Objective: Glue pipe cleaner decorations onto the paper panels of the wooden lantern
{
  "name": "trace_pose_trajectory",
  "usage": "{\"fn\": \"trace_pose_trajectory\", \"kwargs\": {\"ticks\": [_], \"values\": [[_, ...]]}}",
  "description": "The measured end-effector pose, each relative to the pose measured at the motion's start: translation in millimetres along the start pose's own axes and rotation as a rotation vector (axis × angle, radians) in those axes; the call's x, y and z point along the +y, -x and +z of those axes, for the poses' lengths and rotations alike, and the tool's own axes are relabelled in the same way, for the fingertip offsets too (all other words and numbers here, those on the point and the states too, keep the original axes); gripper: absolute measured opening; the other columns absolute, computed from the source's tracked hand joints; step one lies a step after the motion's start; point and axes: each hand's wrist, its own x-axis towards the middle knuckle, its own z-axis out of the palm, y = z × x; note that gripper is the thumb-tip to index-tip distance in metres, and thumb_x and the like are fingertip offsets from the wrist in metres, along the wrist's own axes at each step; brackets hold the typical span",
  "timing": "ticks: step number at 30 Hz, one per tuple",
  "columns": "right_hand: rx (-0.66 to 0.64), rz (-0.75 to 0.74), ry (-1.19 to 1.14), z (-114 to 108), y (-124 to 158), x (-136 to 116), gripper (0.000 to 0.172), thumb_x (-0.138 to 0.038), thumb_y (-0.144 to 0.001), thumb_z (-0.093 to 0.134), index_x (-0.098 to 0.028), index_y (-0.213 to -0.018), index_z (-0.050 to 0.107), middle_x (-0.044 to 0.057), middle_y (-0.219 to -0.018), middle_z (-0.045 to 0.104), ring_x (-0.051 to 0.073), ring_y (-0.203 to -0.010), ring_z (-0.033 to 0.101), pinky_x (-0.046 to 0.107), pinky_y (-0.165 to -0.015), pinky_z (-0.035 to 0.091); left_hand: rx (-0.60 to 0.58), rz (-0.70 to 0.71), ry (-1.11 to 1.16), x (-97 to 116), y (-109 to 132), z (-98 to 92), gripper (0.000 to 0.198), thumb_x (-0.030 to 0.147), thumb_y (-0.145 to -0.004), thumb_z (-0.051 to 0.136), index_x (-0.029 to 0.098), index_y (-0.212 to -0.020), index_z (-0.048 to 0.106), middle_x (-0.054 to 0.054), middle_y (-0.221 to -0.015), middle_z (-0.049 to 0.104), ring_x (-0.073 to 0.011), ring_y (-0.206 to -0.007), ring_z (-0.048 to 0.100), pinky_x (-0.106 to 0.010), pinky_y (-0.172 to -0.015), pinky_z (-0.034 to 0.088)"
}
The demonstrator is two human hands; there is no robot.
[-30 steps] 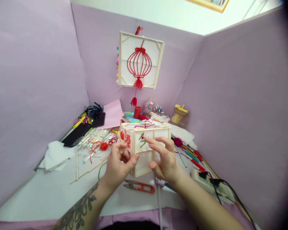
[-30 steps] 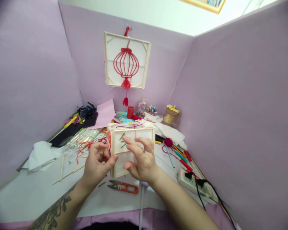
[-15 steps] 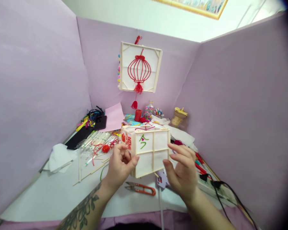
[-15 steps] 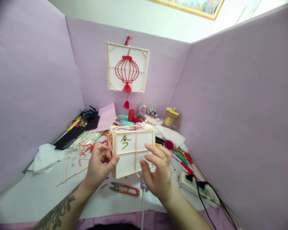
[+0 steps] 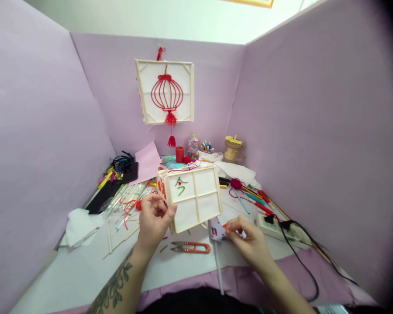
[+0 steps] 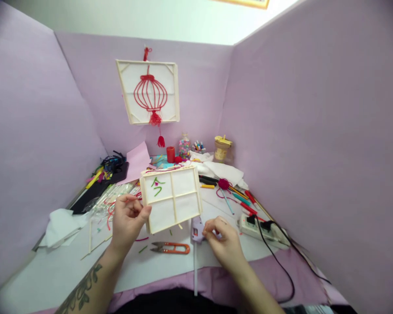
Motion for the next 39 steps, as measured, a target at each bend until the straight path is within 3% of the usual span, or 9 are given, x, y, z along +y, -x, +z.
{"fn": "trace_pose_trajectory", "kwargs": {"ticks": [2, 5, 8, 11, 15, 17, 22, 32, 39], "values": [[0.001, -0.008, 0.026, -0.9, 0.7, 3.8, 0.007, -0.016, -0.083, 0.06, -0.021, -0.079, 0.062, 0.0, -0.068, 0.064, 0.014, -0.06, 0.057, 0.025, -0.055, 0.046, 0.016, 0.01, 0.002, 0.1, -2.1, -0.3, 0.038, 0.028, -0.076, 0.07, 0.023, -0.098, 0.039, 0.011, -0.057, 0.045, -0.0073, -0.049, 0.046, -0.017, -0.049, 0.04], [-0.033, 0.012, 0.054, -2.0, 4.9, 12.3, 0.015, -0.015, -0.084, 0.057, -0.021, -0.095, 0.065, 0.001, -0.071, 0.065, 0.015, -0.064, 0.058, 0.025, -0.057, 0.046, 0.039, 0.016, 0.004, -0.6, -4.6, -0.9, 0.04, 0.029, -0.075, 0.072, 0.023, -0.097, 0.039, 0.011, -0.057, 0.047, -0.0072, -0.048, 0.047, -0.016, -0.047, 0.041], [-0.079, 0.057, 0.126, -6.7, 8.8, 21.8, 0.013, -0.019, -0.088, 0.054, -0.02, -0.09, 0.067, 0.004, -0.075, 0.065, 0.016, -0.07, 0.06, 0.027, -0.062, 0.047, 0.048, 0.035, -0.011, -1.6, -6.2, -1.9, 0.039, 0.029, -0.074, 0.072, 0.022, -0.096, 0.04, 0.011, -0.056, 0.047, -0.0069, -0.046, 0.047, -0.016, -0.046, 0.041], [-0.11, 0.099, 0.204, -18.6, 8.1, 28.5, 0.024, -0.024, -0.094, 0.045, -0.019, -0.094, 0.068, 0.004, -0.072, 0.063, 0.017, -0.069, 0.059, 0.03, -0.065, 0.048, 0.037, 0.062, -0.02, -2.5, -7.3, -2.9, 0.037, 0.027, -0.076, 0.07, 0.022, -0.097, 0.039, 0.012, -0.056, 0.047, -0.0072, -0.046, 0.048, -0.016, -0.045, 0.041], [-0.327, 0.067, 0.27, -36.5, 2.3, 30.5, 0.024, -0.031, -0.091, 0.053, -0.022, -0.108, 0.067, 0.009, -0.1, 0.067, 0.023, -0.096, 0.06, 0.038, -0.086, 0.049, 0.032, 0.077, -0.032, -3.3, -8.9, -3.6, 0.037, 0.025, -0.077, 0.07, 0.022, -0.098, 0.039, 0.012, -0.056, 0.047, -0.0071, -0.046, 0.048, -0.016, -0.045, 0.042], [-0.452, 0.072, 0.285, -40.5, 0.6, 31.0, 0.035, -0.031, -0.086, 0.061, -0.023, -0.119, 0.063, 0.011, -0.118, 0.062, 0.026, -0.112, 0.054, 0.043, -0.098, 0.044, 0.036, 0.089, -0.041, -3.3, -9.8, -3.9, 0.037, 0.024, -0.077, 0.069, 0.022, -0.098, 0.039, 0.012, -0.056, 0.047, -0.007, -0.045, 0.047, -0.016, -0.044, 0.041], [-0.633, 0.187, 0.281, -35.4, 4.6, 38.6, 0.057, -0.019, -0.078, 0.063, -0.021, -0.134, 0.051, 0.011, -0.134, 0.054, 0.026, -0.124, 0.048, 0.043, -0.106, 0.039, 0.012, 0.102, -0.081, -1.1, -12.6, -5.0, 0.035, 0.026, -0.077, 0.069, 0.021, -0.099, 0.041, 0.011, -0.057, 0.047, -0.0065, -0.045, 0.048, -0.015, -0.044, 0.041], [-0.518, 0.186, 0.477, -32.0, 2.9, 61.8, 0.047, -0.01, -0.081, 0.045, -0.016, -0.125, 0.059, 0.013, -0.122, 0.063, 0.026, -0.115, 0.056, 0.044, -0.102, 0.043, -0.079, 0.169, -0.218, -0.1, -12.8, -4.2, 0.034, 0.03, -0.082, 0.065, 0.022, -0.103, 0.04, 0.01, -0.062, 0.046, -0.0064, -0.051, 0.048, -0.016, -0.048, 0.04], [-0.512, 0.202, 0.59, -32.2, 3.2, 67.7, 0.055, 0.001, -0.077, 0.034, -0.013, -0.123, 0.06, 0.013, -0.119, 0.064, 0.024, -0.113, 0.056, 0.039, -0.1, 0.043, -0.09, 0.277, -0.387, -1.2, -2.9, -4.4, 0.03, 0.032, -0.084, 0.062, 0.022, -0.104, 0.042, 0.009, -0.063, 0.049, -0.0084, -0.054, 0.051, -0.021, -0.055, 0.045]]}}
